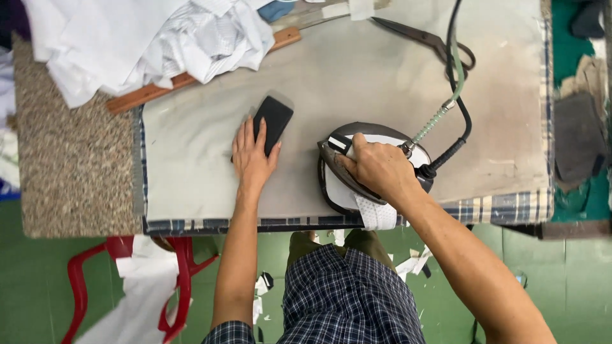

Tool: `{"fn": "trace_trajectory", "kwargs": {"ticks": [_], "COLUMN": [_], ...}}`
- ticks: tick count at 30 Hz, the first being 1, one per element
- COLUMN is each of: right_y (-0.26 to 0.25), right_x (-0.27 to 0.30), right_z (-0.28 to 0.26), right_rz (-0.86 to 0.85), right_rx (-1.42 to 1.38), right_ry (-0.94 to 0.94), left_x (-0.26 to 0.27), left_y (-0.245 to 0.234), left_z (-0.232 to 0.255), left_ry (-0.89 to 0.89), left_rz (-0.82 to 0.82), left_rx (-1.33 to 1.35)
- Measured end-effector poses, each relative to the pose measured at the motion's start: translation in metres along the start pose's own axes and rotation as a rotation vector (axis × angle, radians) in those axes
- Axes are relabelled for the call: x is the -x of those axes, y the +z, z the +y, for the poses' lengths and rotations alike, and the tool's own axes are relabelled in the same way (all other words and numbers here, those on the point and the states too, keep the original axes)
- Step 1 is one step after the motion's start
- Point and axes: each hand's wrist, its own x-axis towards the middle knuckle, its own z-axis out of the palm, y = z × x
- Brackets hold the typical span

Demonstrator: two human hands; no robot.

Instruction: The person irons a white patterned fabric piece on a curved ironing board using a steam iron. They repeatedly press and smooth the fabric, occasionally using a black foam block to hold or press the material while ironing.

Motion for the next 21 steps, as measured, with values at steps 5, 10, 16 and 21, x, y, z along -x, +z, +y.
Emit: {"fn": "trace_trajectory", "kwargs": {"ticks": [5,10,16,21], "right_y": [-0.002,0.003,0.001,0.002], "right_x": [0.004,0.010,0.019,0.043], "right_z": [0.010,0.026,0.045,0.066], "right_rz": [0.006,-0.011,-0.086,-0.056], "right_rx": [0.008,0.054,0.048,0.036], "right_ry": [-0.131,-0.272,-0.415,-0.512], "left_x": [0.064,0.089,0.049,0.007], "left_y": [-0.018,-0.017,-0.047,-0.057], "left_z": [0.014,0.026,0.098,0.162], "left_ry": [-0.178,-0.323,-0.347,-0.166], "left_rz": [0.026,-0.014,-0.192,-0.378], "left_rx": [-0.146,-0.115,0.340,0.396]}}
